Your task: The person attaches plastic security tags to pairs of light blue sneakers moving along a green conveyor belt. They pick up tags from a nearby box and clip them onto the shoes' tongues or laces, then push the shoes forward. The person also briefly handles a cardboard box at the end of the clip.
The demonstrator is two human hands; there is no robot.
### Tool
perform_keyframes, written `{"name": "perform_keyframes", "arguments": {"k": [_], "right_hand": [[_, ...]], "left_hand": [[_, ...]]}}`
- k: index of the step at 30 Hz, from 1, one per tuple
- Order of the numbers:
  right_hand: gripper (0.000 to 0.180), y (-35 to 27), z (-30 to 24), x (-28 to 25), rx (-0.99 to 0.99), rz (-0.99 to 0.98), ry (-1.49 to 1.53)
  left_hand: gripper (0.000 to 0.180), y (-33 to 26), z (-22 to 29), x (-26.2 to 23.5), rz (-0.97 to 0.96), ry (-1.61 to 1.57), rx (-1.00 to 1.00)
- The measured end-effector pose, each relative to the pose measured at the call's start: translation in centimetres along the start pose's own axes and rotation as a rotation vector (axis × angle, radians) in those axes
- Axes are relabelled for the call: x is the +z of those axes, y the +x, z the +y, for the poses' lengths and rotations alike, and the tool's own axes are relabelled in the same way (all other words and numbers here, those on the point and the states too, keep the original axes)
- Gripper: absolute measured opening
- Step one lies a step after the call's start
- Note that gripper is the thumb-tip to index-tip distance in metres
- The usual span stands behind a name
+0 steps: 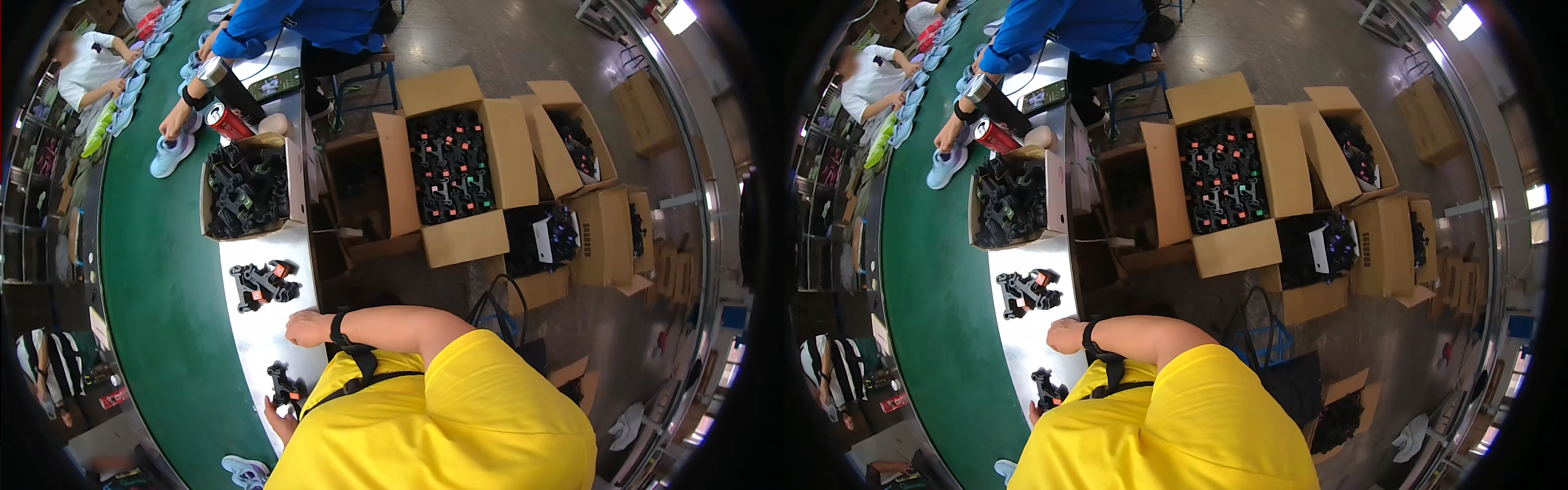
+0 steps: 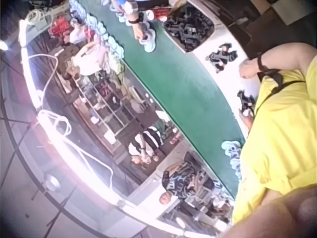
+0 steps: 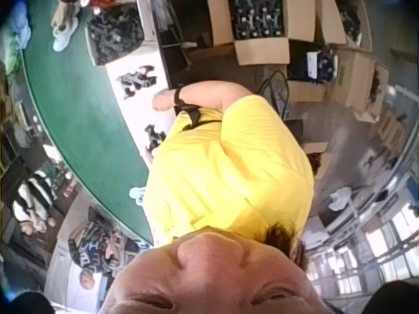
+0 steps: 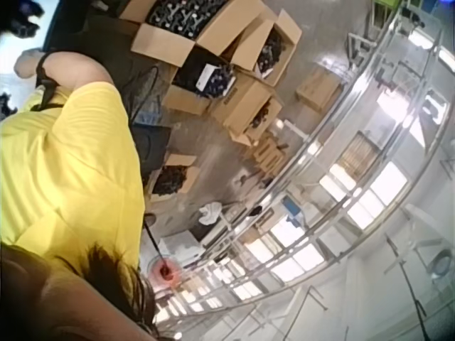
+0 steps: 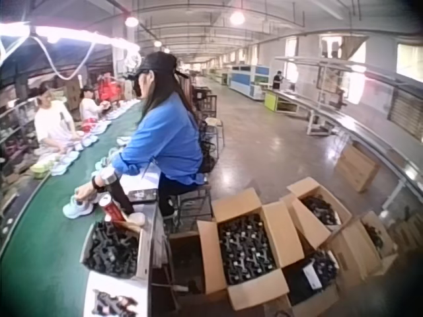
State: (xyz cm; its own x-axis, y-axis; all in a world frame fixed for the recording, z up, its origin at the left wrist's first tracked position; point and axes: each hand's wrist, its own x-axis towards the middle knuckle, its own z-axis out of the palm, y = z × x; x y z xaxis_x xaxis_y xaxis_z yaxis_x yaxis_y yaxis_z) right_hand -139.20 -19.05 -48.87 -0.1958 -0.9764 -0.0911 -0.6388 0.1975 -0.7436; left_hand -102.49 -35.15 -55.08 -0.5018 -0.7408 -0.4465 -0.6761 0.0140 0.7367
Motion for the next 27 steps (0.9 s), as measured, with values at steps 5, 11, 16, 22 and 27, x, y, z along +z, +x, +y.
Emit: {"name": "perform_keyframes", "arguments": {"k": [5, 11, 16, 22, 27], "right_hand": [[0.01, 0.1, 0.4, 0.4, 0.045, -0.014, -0.01], [0.011, 0.2, -0.3, -0.1, 0.034, -0.001, 0.001], [0.011, 0.1, 0.1, 0.1, 0.044, -0.004, 0.015], [0.011, 0.5, 0.3, 0.6, 0.053, -0.041, -0.015], [0.011, 0.5, 0.2, 0.4, 0.042, -0.038, -0.014]], "left_hand": [[0.08, -0.2, 2.1, 0.7, -0.021, 0.103, 0.037], [0.078, 3.0, -4.6, -1.5, -0.117, 0.103, 0.016], [0.076, 1.0, -0.4, -0.2, -0.001, 0.013, -0.023], [0.075, -3.0, 8.3, 1.2, 0.033, 0.279, 0.115], [0.077, -3.4, 8.9, 1.3, 0.051, 0.357, 0.15]]}}
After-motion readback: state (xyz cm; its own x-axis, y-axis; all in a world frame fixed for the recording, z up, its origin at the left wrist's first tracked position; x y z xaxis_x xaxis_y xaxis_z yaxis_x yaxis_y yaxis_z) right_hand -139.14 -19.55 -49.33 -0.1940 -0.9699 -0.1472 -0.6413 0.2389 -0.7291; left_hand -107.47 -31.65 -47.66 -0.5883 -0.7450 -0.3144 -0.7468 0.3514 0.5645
